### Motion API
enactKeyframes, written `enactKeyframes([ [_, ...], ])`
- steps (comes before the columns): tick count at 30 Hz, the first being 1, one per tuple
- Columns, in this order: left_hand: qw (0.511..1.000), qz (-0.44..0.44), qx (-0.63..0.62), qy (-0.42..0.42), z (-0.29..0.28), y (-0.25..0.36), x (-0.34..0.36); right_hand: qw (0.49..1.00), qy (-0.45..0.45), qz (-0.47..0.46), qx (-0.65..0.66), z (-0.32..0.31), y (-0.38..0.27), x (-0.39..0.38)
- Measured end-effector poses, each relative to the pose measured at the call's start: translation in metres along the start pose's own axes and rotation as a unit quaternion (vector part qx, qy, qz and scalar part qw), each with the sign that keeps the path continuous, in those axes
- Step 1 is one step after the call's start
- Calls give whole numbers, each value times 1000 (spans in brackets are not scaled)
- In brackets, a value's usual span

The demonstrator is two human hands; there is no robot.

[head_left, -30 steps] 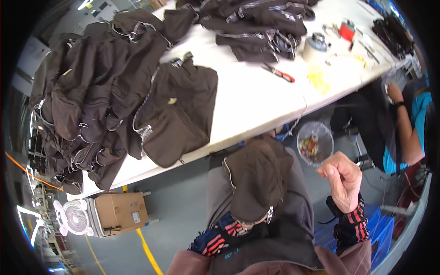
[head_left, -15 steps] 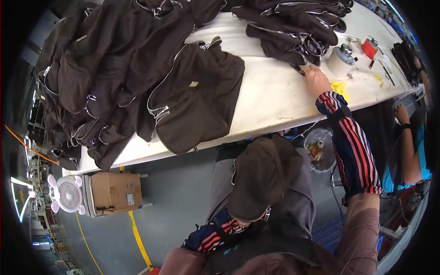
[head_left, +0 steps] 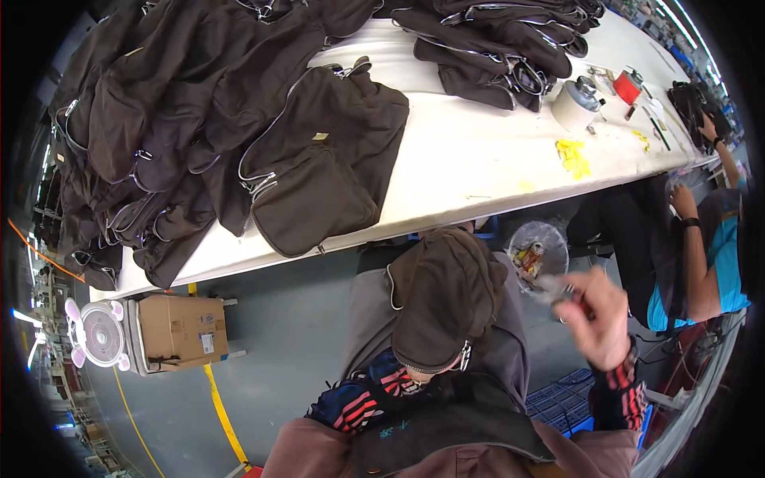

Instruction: Inspecting, zipping, and trimming excess threads from leather bags at a workshop station.

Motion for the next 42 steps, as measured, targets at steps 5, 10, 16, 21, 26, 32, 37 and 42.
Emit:
enactKeyframes([
  [5,999,-2,49,10,-7,-4,-1,994,20,-66,-81,6,-20,-26],
  [10,996,0,94,4,-9,-3,-6,980,43,-127,-150,3,-26,-28],
  [16,989,5,145,4,-13,-1,-7,983,23,-98,-152,2,-30,-29],
  [21,982,13,188,5,-14,2,-9,978,45,-138,-148,8,-27,-28],
  [26,973,16,231,6,-16,5,-9,977,39,-136,-159,8,-26,-28],
  [32,959,21,282,10,-19,7,-7,962,49,-169,-209,9,-34,-30],
  [37,945,23,325,14,-19,9,-7,949,36,-191,-250,7,-42,-29],
  [42,930,29,367,16,-19,12,-6,940,27,-206,-269,6,-44,-28],
])
Point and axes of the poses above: each hand's wrist, its own x-axis towards the middle knuckle, its own z-axis out of the palm, y = z × x, the point moved 1 cm from there along x, towards the middle knuckle, and after that the axes turned 9 degrees about y, right-handed, at the moved point
